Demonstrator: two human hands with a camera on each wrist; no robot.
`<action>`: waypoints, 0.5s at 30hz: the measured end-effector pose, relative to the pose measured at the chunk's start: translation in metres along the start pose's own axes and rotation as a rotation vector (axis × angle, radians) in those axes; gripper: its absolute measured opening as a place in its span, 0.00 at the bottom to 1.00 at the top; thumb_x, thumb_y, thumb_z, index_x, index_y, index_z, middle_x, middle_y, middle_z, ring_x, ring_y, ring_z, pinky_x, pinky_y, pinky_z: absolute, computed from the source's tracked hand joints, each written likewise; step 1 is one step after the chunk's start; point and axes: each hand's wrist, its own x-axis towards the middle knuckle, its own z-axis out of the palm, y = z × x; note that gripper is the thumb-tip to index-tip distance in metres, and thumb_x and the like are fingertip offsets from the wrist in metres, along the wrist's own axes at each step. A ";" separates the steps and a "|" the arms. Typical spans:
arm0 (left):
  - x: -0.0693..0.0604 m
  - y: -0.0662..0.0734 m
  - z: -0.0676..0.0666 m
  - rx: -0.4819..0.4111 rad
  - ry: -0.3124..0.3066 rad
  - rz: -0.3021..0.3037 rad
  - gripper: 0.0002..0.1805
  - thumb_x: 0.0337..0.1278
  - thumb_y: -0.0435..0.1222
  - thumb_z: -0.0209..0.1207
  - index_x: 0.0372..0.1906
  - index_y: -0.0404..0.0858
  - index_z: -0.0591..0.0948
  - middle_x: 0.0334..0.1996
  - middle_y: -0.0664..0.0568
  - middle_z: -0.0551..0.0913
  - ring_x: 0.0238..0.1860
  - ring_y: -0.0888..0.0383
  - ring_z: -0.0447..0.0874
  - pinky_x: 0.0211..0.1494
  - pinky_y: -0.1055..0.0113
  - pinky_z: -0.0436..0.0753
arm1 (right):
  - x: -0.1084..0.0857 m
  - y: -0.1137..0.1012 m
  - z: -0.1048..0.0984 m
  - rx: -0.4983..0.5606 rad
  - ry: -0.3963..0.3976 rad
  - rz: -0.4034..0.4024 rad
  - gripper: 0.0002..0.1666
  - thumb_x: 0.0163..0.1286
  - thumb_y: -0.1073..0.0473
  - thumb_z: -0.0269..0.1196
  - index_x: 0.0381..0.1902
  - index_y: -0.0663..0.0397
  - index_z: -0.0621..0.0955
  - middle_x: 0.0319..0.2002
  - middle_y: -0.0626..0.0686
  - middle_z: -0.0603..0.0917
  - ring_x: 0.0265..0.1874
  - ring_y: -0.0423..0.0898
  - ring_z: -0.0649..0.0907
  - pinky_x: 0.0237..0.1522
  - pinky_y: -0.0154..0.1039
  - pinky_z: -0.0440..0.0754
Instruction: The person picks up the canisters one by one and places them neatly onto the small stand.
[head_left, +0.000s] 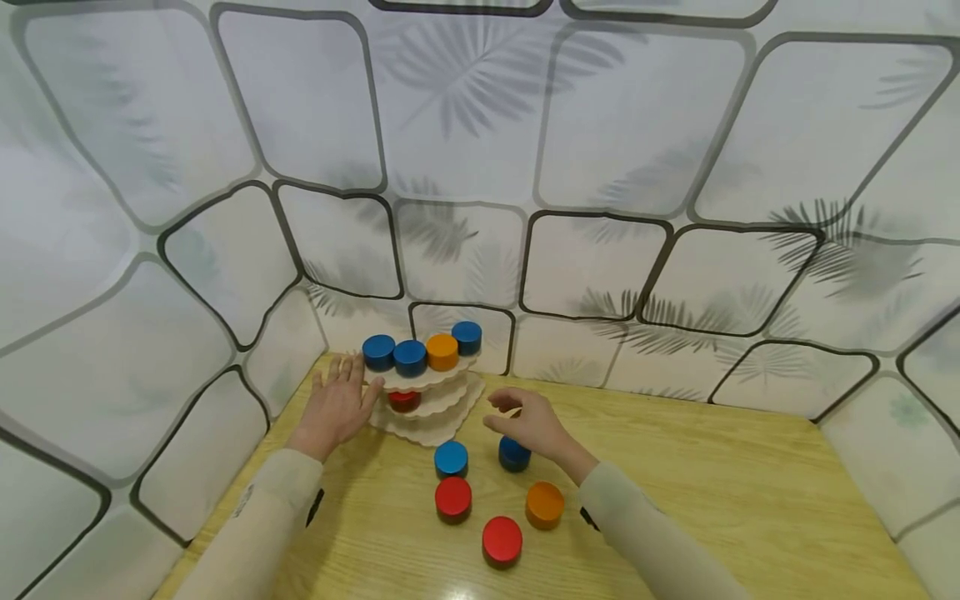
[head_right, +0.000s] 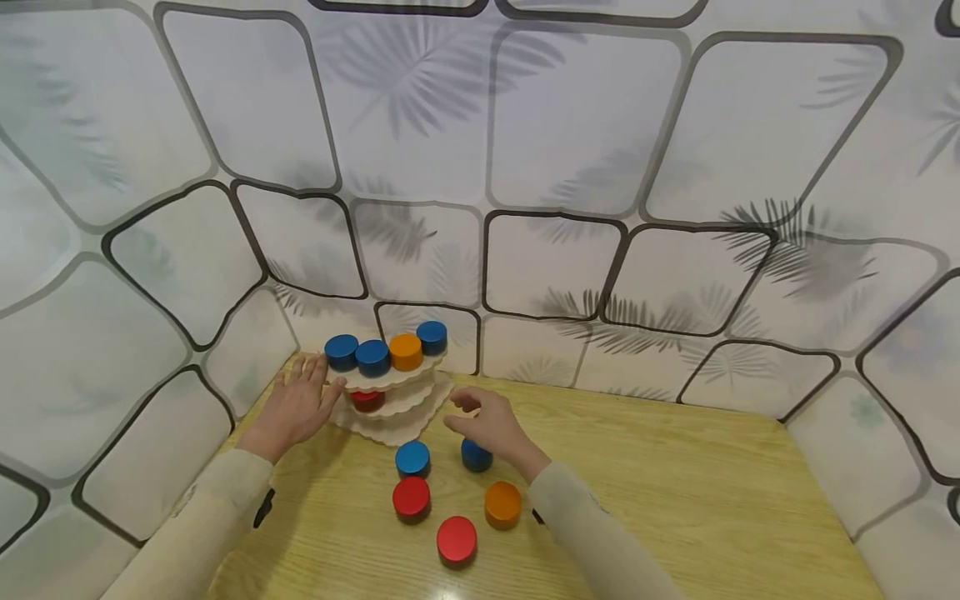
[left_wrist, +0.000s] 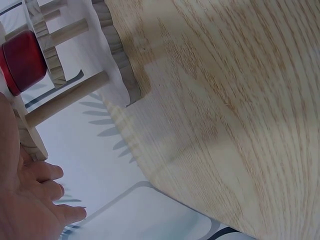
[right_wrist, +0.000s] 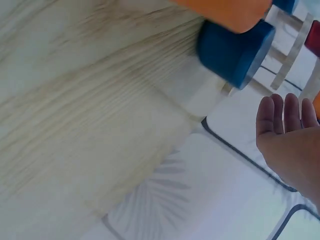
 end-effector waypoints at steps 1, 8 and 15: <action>0.000 0.000 0.000 0.001 0.002 0.000 0.42 0.87 0.55 0.35 0.83 0.25 0.50 0.82 0.27 0.52 0.83 0.27 0.45 0.80 0.26 0.50 | -0.002 0.003 -0.003 0.000 -0.004 -0.001 0.23 0.72 0.52 0.71 0.61 0.55 0.85 0.59 0.62 0.87 0.55 0.54 0.85 0.55 0.48 0.87; 0.000 -0.001 0.000 0.001 -0.002 -0.004 0.42 0.87 0.56 0.34 0.83 0.25 0.50 0.82 0.27 0.52 0.83 0.27 0.46 0.80 0.26 0.50 | -0.015 0.019 -0.016 0.026 -0.036 0.010 0.28 0.72 0.51 0.71 0.65 0.57 0.83 0.63 0.64 0.84 0.60 0.60 0.84 0.58 0.46 0.85; 0.001 0.000 0.000 0.009 0.005 0.000 0.42 0.87 0.56 0.34 0.83 0.25 0.51 0.82 0.27 0.52 0.83 0.27 0.46 0.80 0.26 0.50 | -0.025 0.031 -0.022 0.076 -0.068 0.015 0.31 0.72 0.52 0.71 0.68 0.61 0.80 0.65 0.65 0.83 0.62 0.60 0.83 0.62 0.52 0.84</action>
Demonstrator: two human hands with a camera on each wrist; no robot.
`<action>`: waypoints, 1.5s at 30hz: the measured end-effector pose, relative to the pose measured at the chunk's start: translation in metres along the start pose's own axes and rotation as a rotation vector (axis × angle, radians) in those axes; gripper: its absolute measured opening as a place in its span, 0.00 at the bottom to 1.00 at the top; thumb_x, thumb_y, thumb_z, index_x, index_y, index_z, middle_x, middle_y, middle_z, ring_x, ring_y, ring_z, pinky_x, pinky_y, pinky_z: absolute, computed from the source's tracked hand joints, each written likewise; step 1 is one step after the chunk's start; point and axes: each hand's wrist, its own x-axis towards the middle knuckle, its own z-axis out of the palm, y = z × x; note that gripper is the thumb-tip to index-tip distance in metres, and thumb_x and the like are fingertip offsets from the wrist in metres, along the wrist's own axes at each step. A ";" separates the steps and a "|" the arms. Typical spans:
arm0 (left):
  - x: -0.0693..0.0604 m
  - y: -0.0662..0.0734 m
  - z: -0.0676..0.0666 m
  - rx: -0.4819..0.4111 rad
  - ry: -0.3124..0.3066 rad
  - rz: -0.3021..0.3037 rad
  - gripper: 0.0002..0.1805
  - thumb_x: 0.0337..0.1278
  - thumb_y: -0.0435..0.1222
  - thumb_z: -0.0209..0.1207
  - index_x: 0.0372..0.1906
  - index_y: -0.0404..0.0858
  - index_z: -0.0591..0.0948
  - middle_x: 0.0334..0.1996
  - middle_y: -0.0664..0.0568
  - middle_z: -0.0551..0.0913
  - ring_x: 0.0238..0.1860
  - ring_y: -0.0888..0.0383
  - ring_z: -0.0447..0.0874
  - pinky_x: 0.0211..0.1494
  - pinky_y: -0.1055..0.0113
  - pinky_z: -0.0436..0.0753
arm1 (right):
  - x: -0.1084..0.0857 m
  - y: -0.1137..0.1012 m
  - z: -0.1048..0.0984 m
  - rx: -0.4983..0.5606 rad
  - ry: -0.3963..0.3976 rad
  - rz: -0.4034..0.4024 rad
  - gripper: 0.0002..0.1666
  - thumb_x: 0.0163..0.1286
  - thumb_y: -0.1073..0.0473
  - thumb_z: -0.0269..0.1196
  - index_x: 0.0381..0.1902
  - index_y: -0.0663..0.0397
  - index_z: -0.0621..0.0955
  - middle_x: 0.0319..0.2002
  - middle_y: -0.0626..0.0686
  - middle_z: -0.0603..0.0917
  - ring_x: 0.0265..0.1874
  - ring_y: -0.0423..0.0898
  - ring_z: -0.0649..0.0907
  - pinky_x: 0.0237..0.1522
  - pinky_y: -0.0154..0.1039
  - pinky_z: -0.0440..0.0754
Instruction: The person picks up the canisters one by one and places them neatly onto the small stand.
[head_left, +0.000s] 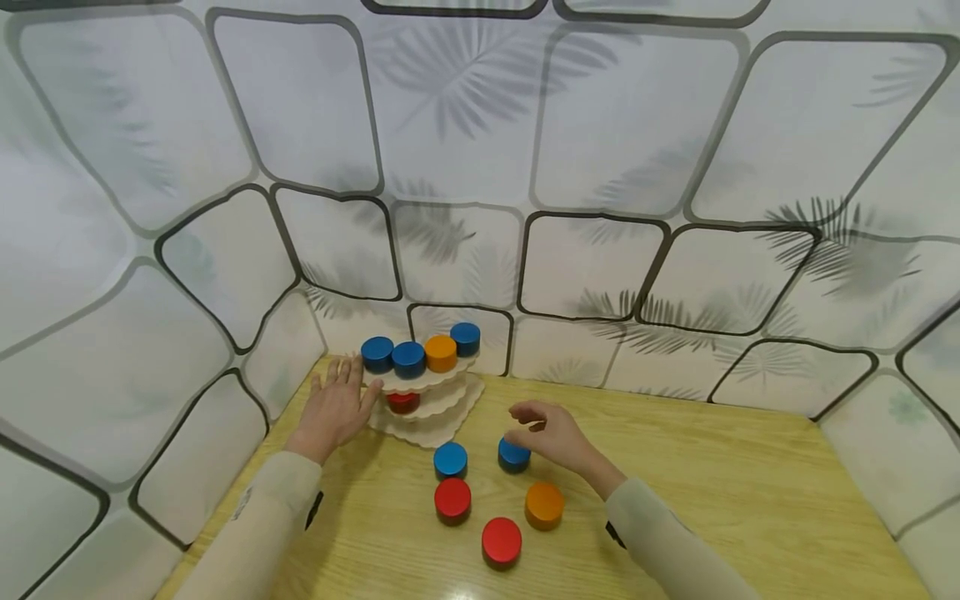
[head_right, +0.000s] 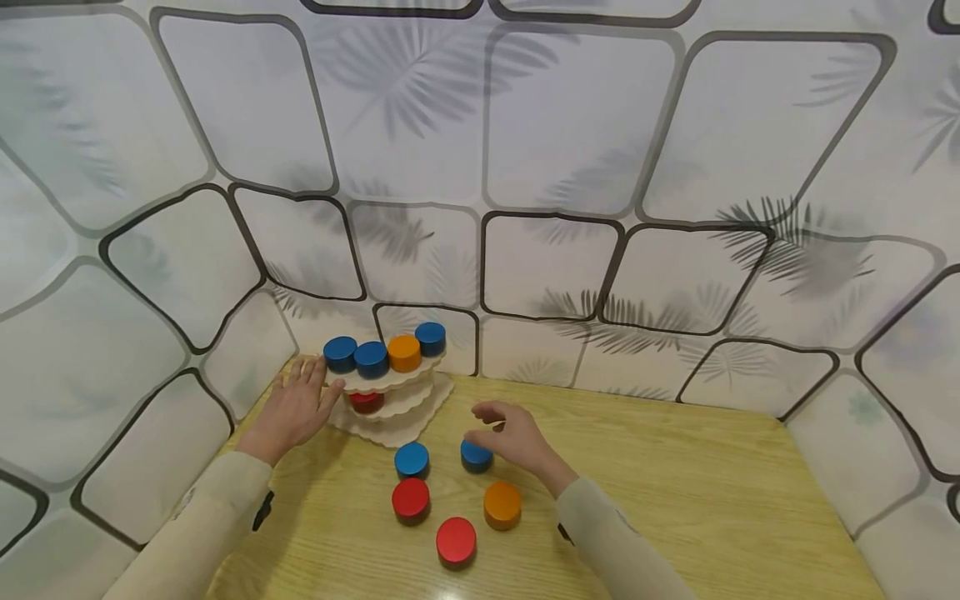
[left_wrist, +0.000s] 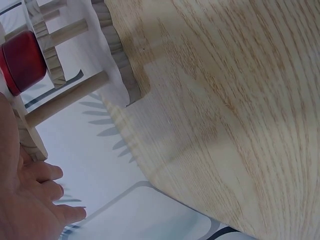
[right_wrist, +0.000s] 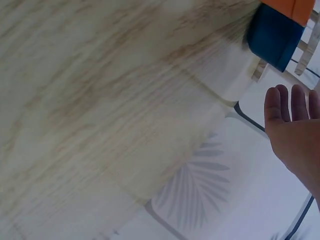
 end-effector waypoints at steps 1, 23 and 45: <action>0.000 0.000 0.000 0.000 0.001 0.000 0.42 0.87 0.56 0.34 0.83 0.25 0.51 0.82 0.27 0.52 0.83 0.27 0.46 0.80 0.26 0.50 | -0.001 0.002 -0.001 0.006 -0.005 0.003 0.32 0.72 0.52 0.71 0.68 0.62 0.80 0.65 0.65 0.82 0.62 0.61 0.83 0.63 0.53 0.84; -0.001 -0.001 0.001 -0.013 0.009 -0.001 0.42 0.87 0.56 0.35 0.84 0.26 0.50 0.82 0.27 0.51 0.83 0.27 0.44 0.80 0.25 0.50 | -0.017 0.021 0.002 -0.081 -0.079 0.070 0.38 0.68 0.50 0.75 0.70 0.61 0.78 0.63 0.57 0.85 0.59 0.53 0.84 0.62 0.48 0.83; 0.000 -0.004 0.003 -0.025 0.013 0.014 0.46 0.84 0.61 0.32 0.84 0.27 0.49 0.83 0.28 0.49 0.84 0.27 0.41 0.79 0.24 0.47 | -0.020 0.023 0.006 -0.110 -0.083 0.047 0.38 0.65 0.54 0.77 0.69 0.61 0.79 0.63 0.60 0.85 0.56 0.54 0.85 0.61 0.51 0.85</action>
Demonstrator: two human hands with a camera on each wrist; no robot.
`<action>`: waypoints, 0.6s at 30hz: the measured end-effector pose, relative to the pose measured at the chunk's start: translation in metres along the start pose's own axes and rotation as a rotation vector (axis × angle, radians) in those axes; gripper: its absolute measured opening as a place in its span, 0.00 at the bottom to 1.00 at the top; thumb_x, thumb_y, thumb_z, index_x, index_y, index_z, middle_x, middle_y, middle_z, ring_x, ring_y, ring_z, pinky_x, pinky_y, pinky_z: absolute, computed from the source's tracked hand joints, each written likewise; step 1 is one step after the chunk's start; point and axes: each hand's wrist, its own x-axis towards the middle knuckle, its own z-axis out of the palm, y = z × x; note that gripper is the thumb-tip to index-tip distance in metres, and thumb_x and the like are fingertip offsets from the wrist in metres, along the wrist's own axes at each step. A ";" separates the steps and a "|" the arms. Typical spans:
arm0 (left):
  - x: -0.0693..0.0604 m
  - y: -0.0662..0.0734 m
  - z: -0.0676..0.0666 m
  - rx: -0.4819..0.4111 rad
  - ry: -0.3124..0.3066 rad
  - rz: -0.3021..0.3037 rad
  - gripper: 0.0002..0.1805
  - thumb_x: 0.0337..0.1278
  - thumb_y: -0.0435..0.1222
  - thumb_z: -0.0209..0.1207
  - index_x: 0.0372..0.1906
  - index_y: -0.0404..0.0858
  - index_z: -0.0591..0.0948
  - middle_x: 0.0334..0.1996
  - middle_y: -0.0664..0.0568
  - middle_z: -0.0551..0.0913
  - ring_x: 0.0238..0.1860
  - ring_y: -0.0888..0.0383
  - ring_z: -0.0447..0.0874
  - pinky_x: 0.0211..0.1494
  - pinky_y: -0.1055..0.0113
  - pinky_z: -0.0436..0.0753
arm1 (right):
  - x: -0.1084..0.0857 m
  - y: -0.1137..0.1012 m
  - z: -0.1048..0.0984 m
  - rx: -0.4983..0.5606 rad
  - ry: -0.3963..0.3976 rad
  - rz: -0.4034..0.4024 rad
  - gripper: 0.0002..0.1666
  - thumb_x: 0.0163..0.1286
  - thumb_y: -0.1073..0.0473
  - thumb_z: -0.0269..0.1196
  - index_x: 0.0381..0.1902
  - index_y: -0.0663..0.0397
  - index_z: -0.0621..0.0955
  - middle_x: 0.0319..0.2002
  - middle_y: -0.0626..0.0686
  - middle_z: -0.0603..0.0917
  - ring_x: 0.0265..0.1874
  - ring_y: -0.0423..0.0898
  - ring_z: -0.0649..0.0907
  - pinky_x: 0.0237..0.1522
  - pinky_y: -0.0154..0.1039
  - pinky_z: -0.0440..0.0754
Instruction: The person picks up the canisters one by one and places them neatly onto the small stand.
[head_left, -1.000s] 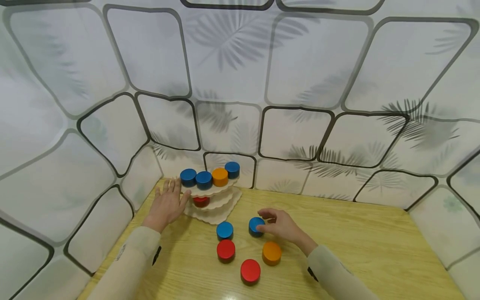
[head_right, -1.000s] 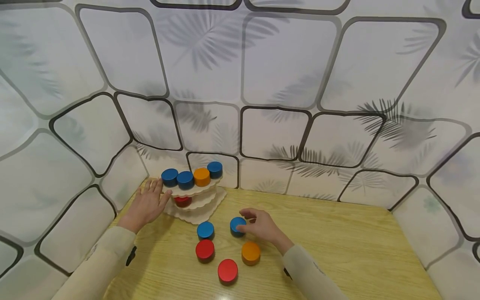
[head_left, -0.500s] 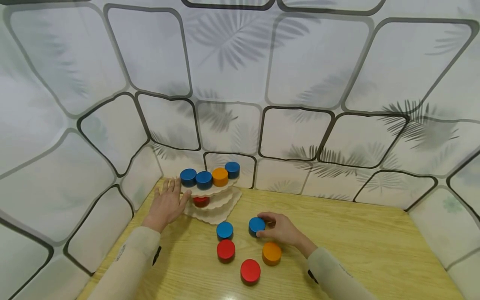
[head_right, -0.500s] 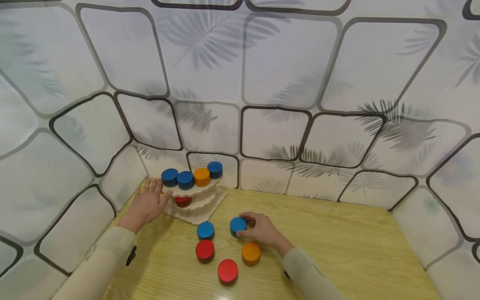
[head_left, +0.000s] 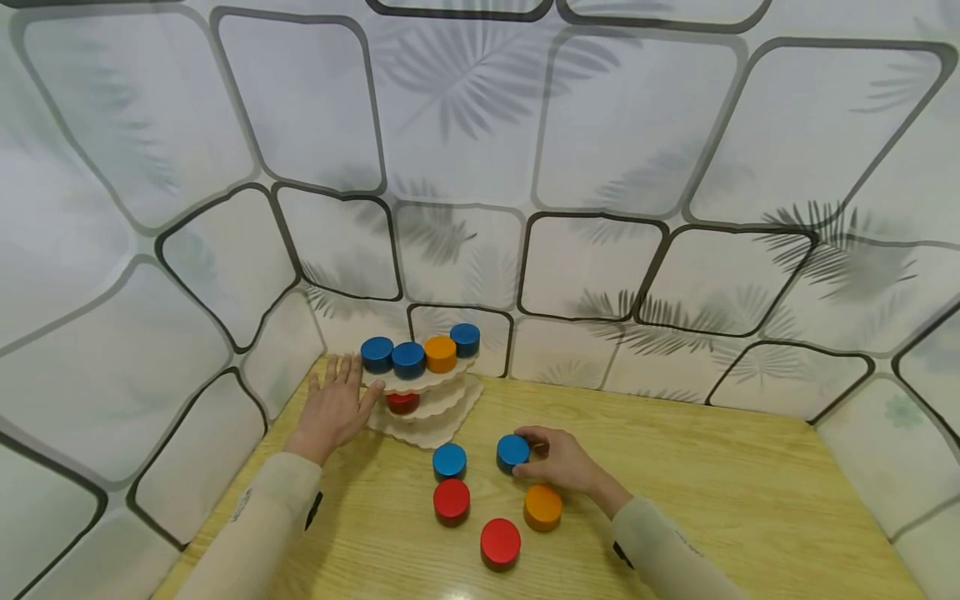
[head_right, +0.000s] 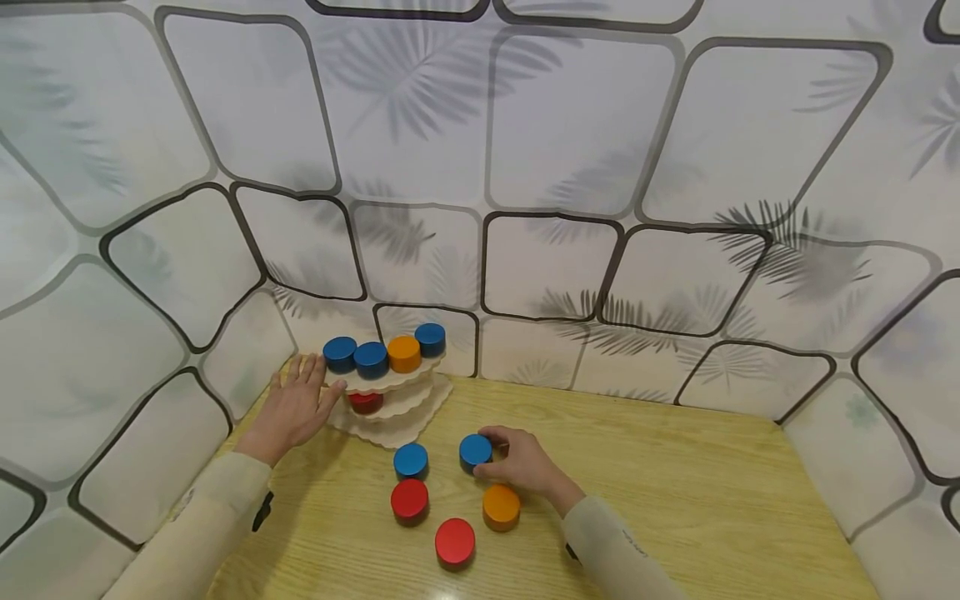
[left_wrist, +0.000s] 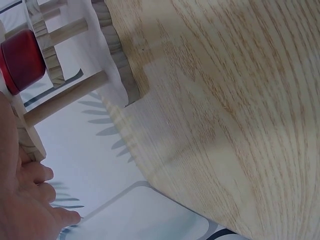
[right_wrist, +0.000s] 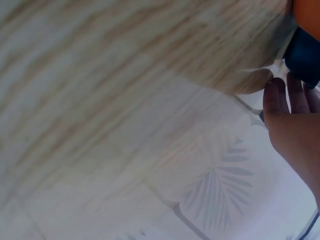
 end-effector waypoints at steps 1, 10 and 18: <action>0.000 0.000 0.000 0.000 0.001 0.000 0.47 0.84 0.61 0.32 0.84 0.27 0.50 0.83 0.28 0.49 0.84 0.27 0.41 0.79 0.24 0.47 | 0.000 -0.001 0.000 -0.002 0.001 0.000 0.38 0.65 0.54 0.77 0.69 0.62 0.79 0.62 0.61 0.85 0.56 0.54 0.85 0.61 0.52 0.84; 0.000 0.000 0.000 0.014 0.010 -0.002 0.46 0.84 0.61 0.32 0.84 0.27 0.50 0.84 0.29 0.48 0.84 0.28 0.42 0.80 0.25 0.49 | 0.003 -0.001 0.002 -0.019 0.018 0.012 0.37 0.64 0.54 0.77 0.68 0.61 0.80 0.60 0.58 0.86 0.55 0.52 0.85 0.59 0.49 0.86; 0.000 0.001 -0.001 0.009 0.007 -0.002 0.44 0.85 0.59 0.34 0.84 0.27 0.50 0.83 0.29 0.48 0.84 0.28 0.41 0.80 0.25 0.47 | 0.011 -0.011 0.004 0.001 0.032 0.037 0.35 0.66 0.52 0.76 0.68 0.57 0.80 0.57 0.54 0.87 0.54 0.48 0.84 0.60 0.51 0.84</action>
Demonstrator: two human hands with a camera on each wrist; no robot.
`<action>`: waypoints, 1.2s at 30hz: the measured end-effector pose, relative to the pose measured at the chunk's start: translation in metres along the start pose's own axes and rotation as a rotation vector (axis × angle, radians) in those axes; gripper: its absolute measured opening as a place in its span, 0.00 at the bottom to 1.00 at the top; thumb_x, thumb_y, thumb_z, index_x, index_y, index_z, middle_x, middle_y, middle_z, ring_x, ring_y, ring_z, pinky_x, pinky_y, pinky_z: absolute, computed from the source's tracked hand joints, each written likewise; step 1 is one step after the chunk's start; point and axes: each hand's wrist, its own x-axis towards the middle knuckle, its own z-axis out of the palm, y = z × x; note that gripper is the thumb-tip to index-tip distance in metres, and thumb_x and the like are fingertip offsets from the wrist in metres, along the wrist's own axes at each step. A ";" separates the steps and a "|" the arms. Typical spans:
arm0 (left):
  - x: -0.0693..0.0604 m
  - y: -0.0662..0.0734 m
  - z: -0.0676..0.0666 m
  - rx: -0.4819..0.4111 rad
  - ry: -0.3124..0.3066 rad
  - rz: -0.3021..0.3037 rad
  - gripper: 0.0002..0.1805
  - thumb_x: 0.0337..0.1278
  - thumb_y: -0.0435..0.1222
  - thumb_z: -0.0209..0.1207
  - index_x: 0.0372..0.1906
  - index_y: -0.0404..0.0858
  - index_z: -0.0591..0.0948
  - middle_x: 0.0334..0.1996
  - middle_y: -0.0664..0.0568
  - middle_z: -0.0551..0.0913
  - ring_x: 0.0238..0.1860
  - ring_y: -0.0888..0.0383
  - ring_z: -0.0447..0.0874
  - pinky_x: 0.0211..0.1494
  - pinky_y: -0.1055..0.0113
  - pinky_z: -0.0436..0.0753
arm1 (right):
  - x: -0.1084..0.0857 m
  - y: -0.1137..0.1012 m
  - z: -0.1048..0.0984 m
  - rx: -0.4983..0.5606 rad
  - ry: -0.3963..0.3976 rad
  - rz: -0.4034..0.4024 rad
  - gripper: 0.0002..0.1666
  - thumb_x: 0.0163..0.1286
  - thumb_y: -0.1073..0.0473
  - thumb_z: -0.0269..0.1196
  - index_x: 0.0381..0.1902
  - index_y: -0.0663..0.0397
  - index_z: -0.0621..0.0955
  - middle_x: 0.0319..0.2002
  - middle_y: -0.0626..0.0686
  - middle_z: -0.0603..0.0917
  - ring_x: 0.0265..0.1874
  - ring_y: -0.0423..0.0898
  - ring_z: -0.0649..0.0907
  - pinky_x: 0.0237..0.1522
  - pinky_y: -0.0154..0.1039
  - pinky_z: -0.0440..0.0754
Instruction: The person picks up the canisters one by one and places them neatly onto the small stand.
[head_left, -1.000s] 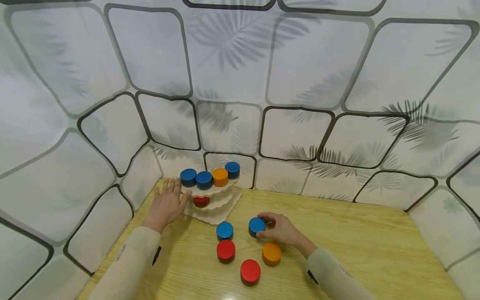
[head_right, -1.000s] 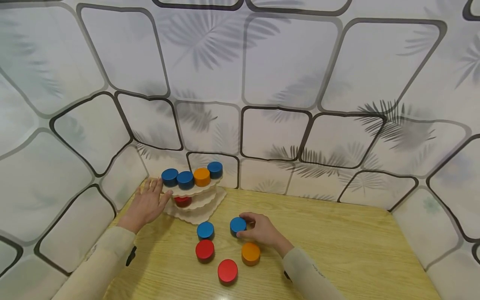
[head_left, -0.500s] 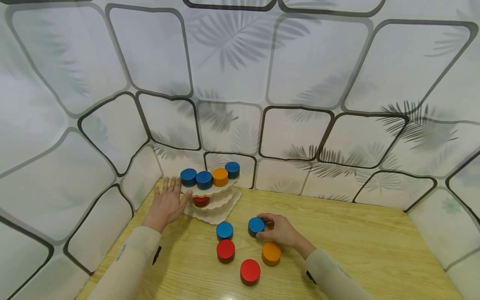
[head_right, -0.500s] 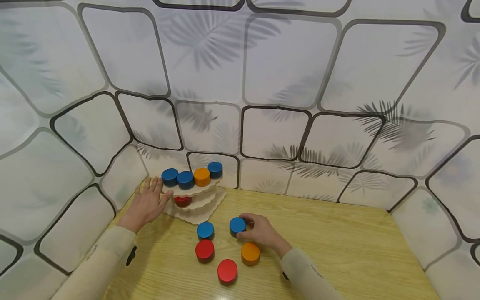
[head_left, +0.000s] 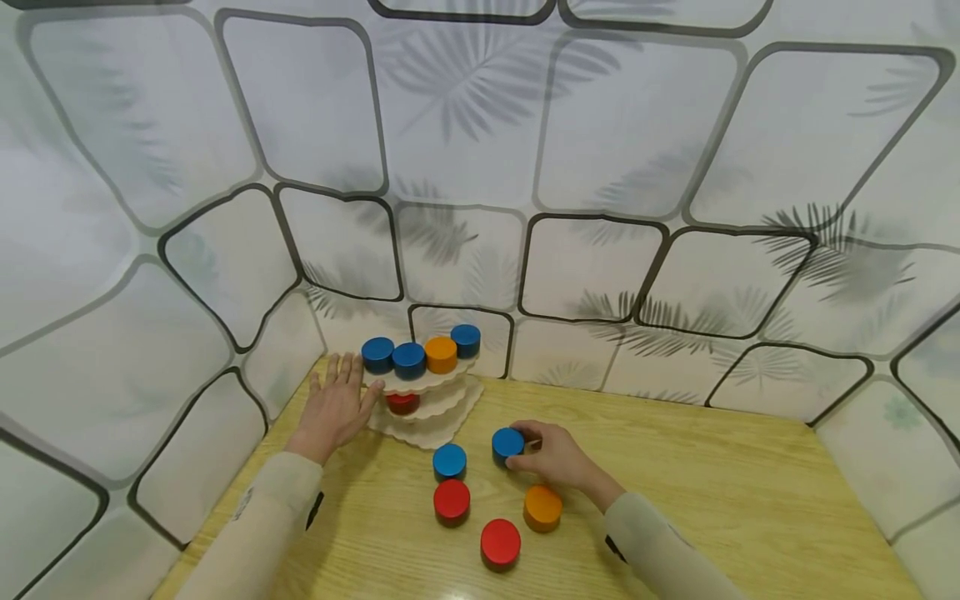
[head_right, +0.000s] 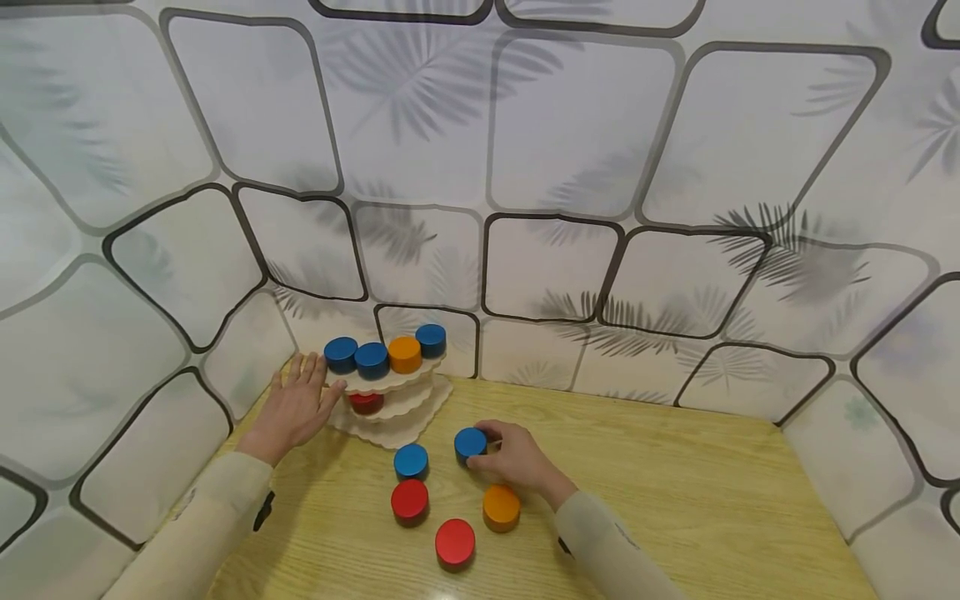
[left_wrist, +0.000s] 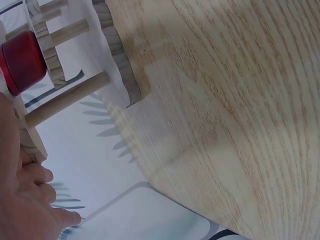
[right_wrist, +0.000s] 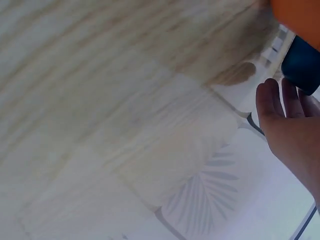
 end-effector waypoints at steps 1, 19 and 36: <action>0.000 0.000 0.000 0.002 0.000 -0.001 0.44 0.85 0.59 0.34 0.84 0.27 0.50 0.83 0.29 0.49 0.84 0.28 0.41 0.80 0.25 0.47 | 0.001 -0.003 0.000 0.007 0.001 0.002 0.35 0.66 0.52 0.76 0.68 0.56 0.80 0.56 0.53 0.87 0.54 0.48 0.84 0.61 0.51 0.84; 0.000 0.001 -0.001 0.006 0.000 -0.007 0.44 0.86 0.58 0.35 0.83 0.26 0.51 0.83 0.29 0.50 0.84 0.28 0.42 0.80 0.26 0.49 | 0.024 -0.037 0.014 0.018 0.009 -0.069 0.31 0.68 0.52 0.75 0.66 0.55 0.82 0.54 0.52 0.88 0.52 0.46 0.85 0.57 0.43 0.84; 0.001 0.001 -0.004 0.008 0.001 0.005 0.44 0.86 0.58 0.36 0.83 0.25 0.53 0.82 0.28 0.52 0.84 0.28 0.44 0.80 0.25 0.49 | 0.046 -0.064 0.030 -0.009 0.087 -0.071 0.32 0.68 0.51 0.75 0.66 0.57 0.81 0.51 0.54 0.89 0.45 0.47 0.85 0.49 0.41 0.86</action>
